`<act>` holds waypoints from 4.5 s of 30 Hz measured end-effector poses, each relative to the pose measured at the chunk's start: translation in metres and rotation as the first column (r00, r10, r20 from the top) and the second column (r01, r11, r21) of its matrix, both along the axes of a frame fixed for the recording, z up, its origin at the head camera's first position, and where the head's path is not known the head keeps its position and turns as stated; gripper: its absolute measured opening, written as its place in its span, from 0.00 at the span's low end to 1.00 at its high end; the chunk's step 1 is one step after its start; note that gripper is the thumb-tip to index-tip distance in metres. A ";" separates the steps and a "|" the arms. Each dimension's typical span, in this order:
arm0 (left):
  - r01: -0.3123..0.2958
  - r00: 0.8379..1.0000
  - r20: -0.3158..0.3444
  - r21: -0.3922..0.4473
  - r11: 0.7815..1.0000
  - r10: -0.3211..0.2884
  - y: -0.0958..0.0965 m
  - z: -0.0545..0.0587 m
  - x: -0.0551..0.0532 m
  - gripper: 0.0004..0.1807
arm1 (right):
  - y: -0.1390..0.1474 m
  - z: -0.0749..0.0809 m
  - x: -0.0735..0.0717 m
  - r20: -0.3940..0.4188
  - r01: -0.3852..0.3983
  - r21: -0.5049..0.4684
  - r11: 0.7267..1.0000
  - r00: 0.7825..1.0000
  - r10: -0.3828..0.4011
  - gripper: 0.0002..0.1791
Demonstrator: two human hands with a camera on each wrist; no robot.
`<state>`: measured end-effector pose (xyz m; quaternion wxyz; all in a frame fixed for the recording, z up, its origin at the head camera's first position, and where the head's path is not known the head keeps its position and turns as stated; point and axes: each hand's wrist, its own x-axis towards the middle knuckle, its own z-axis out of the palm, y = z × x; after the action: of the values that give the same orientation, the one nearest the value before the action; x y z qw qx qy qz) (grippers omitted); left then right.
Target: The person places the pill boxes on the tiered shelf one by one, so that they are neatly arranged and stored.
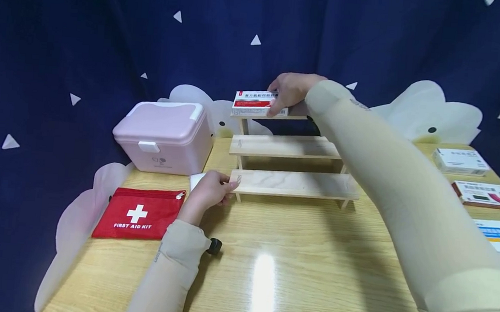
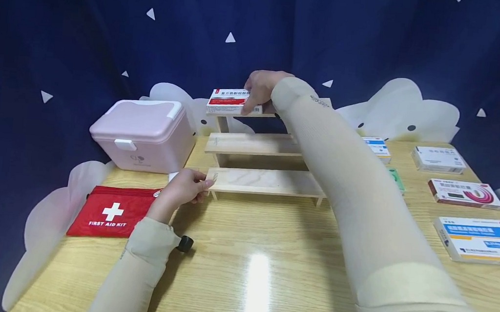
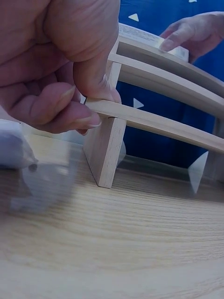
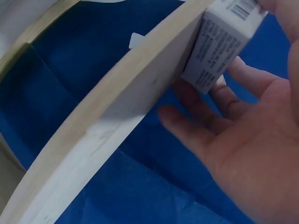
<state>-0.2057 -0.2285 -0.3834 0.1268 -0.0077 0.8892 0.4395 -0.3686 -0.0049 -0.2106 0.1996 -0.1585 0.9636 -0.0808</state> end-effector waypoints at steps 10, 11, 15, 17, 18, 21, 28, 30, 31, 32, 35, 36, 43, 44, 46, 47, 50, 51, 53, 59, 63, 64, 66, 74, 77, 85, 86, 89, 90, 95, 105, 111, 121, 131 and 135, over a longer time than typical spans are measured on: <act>0.027 0.999 -0.024 -0.024 0.999 -0.028 -0.019 0.004 -0.005 0.15 | 0.031 0.037 0.021 -0.074 -0.131 0.030 0.991 0.988 0.133 0.50; 0.023 0.999 -0.026 -0.027 0.999 -0.024 -0.021 0.004 -0.006 0.16 | 0.038 0.041 0.025 -0.095 -0.137 0.043 0.990 0.985 0.141 0.49; 0.022 0.999 -0.022 -0.042 0.999 -0.023 -0.030 0.004 -0.009 0.16 | 0.066 0.043 0.037 -0.141 -0.124 0.046 0.991 0.982 0.129 0.47; 0.021 1.000 -0.022 -0.049 0.999 -0.023 -0.034 0.004 -0.011 0.16 | 0.081 0.040 0.043 -0.144 -0.116 0.031 0.993 0.982 0.119 0.47; 0.021 0.999 -0.022 -0.052 0.998 -0.023 -0.036 0.003 -0.012 0.16 | 0.088 0.039 0.045 -0.149 -0.113 0.026 0.993 0.982 0.116 0.46; 0.019 0.999 -0.030 -0.055 0.998 -0.020 -0.039 0.002 -0.014 0.17 | 0.109 0.034 0.053 -0.150 -0.105 0.015 0.994 0.983 0.106 0.46; 0.011 0.999 -0.031 -0.045 0.999 -0.012 -0.046 0.000 -0.015 0.16 | 0.151 0.019 0.071 -0.149 -0.069 -0.003 0.998 0.987 0.068 0.45; 0.015 0.999 -0.035 -0.048 0.999 -0.017 -0.047 0.000 -0.015 0.16 | 0.162 0.015 0.076 -0.152 -0.068 -0.015 0.998 0.986 0.065 0.44; 0.017 0.999 -0.036 -0.050 0.999 -0.019 -0.047 0.000 -0.015 0.15 | 0.167 0.013 0.077 -0.156 -0.073 -0.017 0.997 0.985 0.070 0.44; 0.021 0.999 -0.038 -0.051 0.998 -0.023 -0.048 0.000 -0.015 0.15 | 0.172 0.011 0.079 -0.158 -0.077 -0.020 0.997 0.985 0.073 0.43; 0.023 0.999 -0.042 -0.053 0.998 -0.025 -0.048 0.001 -0.015 0.15 | 0.186 0.002 0.083 -0.166 -0.093 -0.027 0.995 0.982 0.088 0.41; 0.023 0.999 -0.041 -0.052 0.998 -0.025 -0.048 0.001 -0.014 0.16 | 0.191 -0.002 0.084 -0.165 -0.093 -0.026 0.995 0.982 0.087 0.40; 0.017 0.999 -0.026 -0.037 0.999 -0.018 -0.047 0.003 -0.013 0.17 | 0.225 -0.041 0.087 -0.113 -0.038 -0.082 0.996 0.993 0.029 0.41; 0.019 0.999 -0.026 -0.035 0.999 -0.020 -0.047 0.003 -0.013 0.17 | 0.230 -0.047 0.088 -0.108 -0.033 -0.088 0.996 0.994 0.023 0.41; 0.019 1.000 -0.024 -0.031 0.999 -0.019 -0.048 0.002 -0.013 0.17 | 0.240 -0.060 0.088 -0.104 -0.018 -0.092 0.996 0.995 0.008 0.43; 0.019 1.000 -0.022 -0.029 0.999 -0.020 -0.048 0.002 -0.013 0.17 | 0.245 -0.065 0.089 -0.099 -0.007 -0.100 0.995 0.995 -0.003 0.43; 0.022 0.999 -0.023 -0.023 0.999 -0.023 -0.048 0.000 -0.014 0.17 | 0.258 -0.081 0.090 -0.088 0.014 -0.111 0.994 0.996 -0.024 0.45; 0.022 0.999 -0.023 -0.020 1.000 -0.022 -0.048 -0.001 -0.014 0.17 | 0.262 -0.085 0.090 -0.083 0.021 -0.118 0.993 0.996 -0.031 0.45; 0.022 0.999 -0.024 -0.019 1.000 -0.022 -0.048 -0.001 -0.014 0.17 | 0.268 -0.094 0.089 -0.072 0.035 -0.130 0.991 0.996 -0.045 0.44; 0.021 0.999 -0.027 -0.022 1.000 -0.021 -0.049 0.000 -0.014 0.16 | 0.281 -0.122 0.085 -0.048 0.079 -0.117 0.990 0.995 -0.085 0.48; 0.021 0.999 -0.029 -0.028 0.999 -0.022 -0.049 -0.001 -0.014 0.15 | 0.282 -0.137 0.082 -0.033 0.057 -0.106 0.993 0.998 -0.061 0.56; 0.021 0.999 -0.029 -0.028 0.999 -0.021 -0.049 -0.001 -0.014 0.15 | 0.282 -0.140 0.081 -0.035 0.043 -0.104 0.994 0.998 -0.047 0.57; 0.019 0.999 -0.027 -0.028 0.999 -0.020 -0.048 -0.001 -0.014 0.15 | 0.280 -0.145 0.080 -0.046 0.007 -0.104 0.995 0.999 -0.012 0.59; 0.017 1.000 -0.019 -0.022 1.000 -0.017 -0.047 0.000 -0.013 0.15 | 0.273 -0.156 0.074 -0.065 -0.011 -0.048 0.999 0.998 0.007 0.59; 0.016 1.000 -0.017 -0.024 1.000 -0.017 -0.047 0.001 -0.013 0.15 | 0.274 -0.159 0.072 -0.061 -0.007 -0.028 1.000 0.998 0.006 0.58; 0.013 1.000 -0.005 -0.028 1.000 -0.013 -0.049 0.003 -0.013 0.15 | 0.272 -0.164 0.064 -0.069 0.045 -0.029 0.999 0.997 -0.047 0.52; 0.012 1.000 -0.003 -0.029 1.000 -0.012 -0.050 0.003 -0.014 0.15 | 0.271 -0.164 0.063 -0.068 0.056 -0.029 0.998 0.996 -0.058 0.53; 0.002 1.000 0.002 -0.031 1.000 -0.002 -0.049 0.005 -0.013 0.15 | 0.269 -0.163 0.061 -0.063 0.087 -0.020 0.996 0.994 -0.088 0.54; 0.001 1.000 0.003 -0.030 1.000 -0.001 -0.049 0.005 -0.014 0.15 | 0.268 -0.163 0.061 -0.052 0.112 -0.019 0.994 0.992 -0.113 0.55; -0.001 1.000 -0.001 -0.018 1.000 0.001 -0.047 0.002 -0.015 0.16 | 0.268 -0.164 0.063 -0.045 0.123 -0.019 0.992 0.991 -0.123 0.57; 0.001 1.000 -0.010 0.017 1.000 -0.001 -0.045 0.000 -0.013 0.14 | 0.270 -0.165 0.065 -0.081 0.070 -0.032 0.997 0.994 -0.072 0.55; 0.003 1.000 -0.009 0.011 1.000 -0.003 -0.046 0.000 -0.013 0.15 | 0.273 -0.172 0.061 -0.066 0.088 -0.045 0.995 0.994 -0.090 0.56; 0.008 1.000 -0.005 0.022 1.000 -0.008 -0.046 0.001 -0.015 0.14 | 0.278 -0.177 0.059 -0.072 0.074 -0.055 0.996 0.994 -0.078 0.57; 0.000 1.000 -0.013 0.022 1.000 0.000 -0.048 0.000 -0.014 0.14 | 0.280 -0.176 0.062 -0.060 0.062 -0.079 0.995 0.996 -0.067 0.57; 0.008 1.000 -0.013 0.027 1.000 -0.008 -0.048 0.000 -0.015 0.14 | 0.284 -0.170 0.068 -0.082 0.059 -0.108 0.992 0.994 -0.068 0.54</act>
<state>-0.2206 -0.2765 -0.3833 0.1229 0.0006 0.8841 0.4509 -0.3010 0.2787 -0.3806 0.1468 -0.1411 0.9703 -0.1308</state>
